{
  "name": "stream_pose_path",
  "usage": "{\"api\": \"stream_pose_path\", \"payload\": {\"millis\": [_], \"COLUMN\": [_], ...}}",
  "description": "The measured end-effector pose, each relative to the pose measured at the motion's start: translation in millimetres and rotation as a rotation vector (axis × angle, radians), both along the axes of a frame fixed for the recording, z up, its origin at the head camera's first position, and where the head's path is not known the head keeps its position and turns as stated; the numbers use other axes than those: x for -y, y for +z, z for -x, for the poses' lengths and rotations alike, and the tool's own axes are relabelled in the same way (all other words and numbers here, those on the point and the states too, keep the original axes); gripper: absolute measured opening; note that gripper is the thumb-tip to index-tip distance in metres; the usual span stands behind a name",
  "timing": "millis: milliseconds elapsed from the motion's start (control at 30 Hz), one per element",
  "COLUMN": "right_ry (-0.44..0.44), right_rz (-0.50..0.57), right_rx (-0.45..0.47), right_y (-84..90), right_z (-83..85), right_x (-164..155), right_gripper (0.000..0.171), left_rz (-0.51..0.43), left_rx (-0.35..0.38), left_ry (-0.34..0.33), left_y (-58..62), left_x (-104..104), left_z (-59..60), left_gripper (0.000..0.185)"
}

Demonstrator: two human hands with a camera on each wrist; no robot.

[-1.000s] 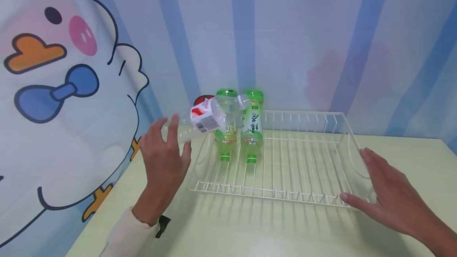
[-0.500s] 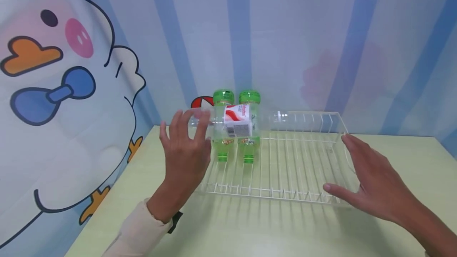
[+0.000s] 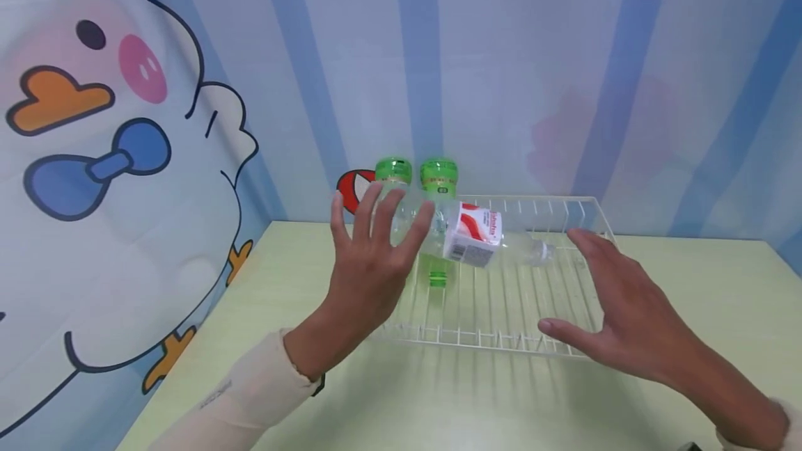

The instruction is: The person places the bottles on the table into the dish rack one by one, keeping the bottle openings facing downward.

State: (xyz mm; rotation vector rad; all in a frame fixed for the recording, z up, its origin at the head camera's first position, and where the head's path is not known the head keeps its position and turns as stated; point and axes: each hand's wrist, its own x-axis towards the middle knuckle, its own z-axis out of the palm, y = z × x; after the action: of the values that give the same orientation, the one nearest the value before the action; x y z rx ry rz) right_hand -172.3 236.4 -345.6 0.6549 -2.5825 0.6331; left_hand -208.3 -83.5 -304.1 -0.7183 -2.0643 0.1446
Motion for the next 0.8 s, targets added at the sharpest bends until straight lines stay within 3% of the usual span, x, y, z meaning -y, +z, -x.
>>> {"api": "stream_pose_path", "payload": {"millis": [100, 433, 600, 800], "right_ry": [0.016, 0.046, 0.063, 0.061], "right_rz": [0.002, -0.01, 0.014, 0.019], "right_rx": [0.0, -0.049, -0.074, -0.093], "right_y": [2.1, 2.2, 1.0, -0.7], "right_z": [0.3, 0.9, 2.0, 1.9], "right_x": [5.7, 13.2, 15.8, 18.2], "right_gripper": [0.113, 0.11, 0.101, 0.087], "left_rz": [0.053, 0.105, 0.158, 0.155], "left_rx": [-0.031, -0.104, -0.118, -0.151], "left_ry": [-0.011, -0.087, -0.118, -0.189], "left_y": [-1.1, -3.6, -5.3, -6.3], "left_x": [-7.0, -22.2, -29.5, -40.1], "left_z": [0.2, 1.1, -2.7, -5.2], "left_gripper": [0.07, 0.063, 0.065, 0.055]}}
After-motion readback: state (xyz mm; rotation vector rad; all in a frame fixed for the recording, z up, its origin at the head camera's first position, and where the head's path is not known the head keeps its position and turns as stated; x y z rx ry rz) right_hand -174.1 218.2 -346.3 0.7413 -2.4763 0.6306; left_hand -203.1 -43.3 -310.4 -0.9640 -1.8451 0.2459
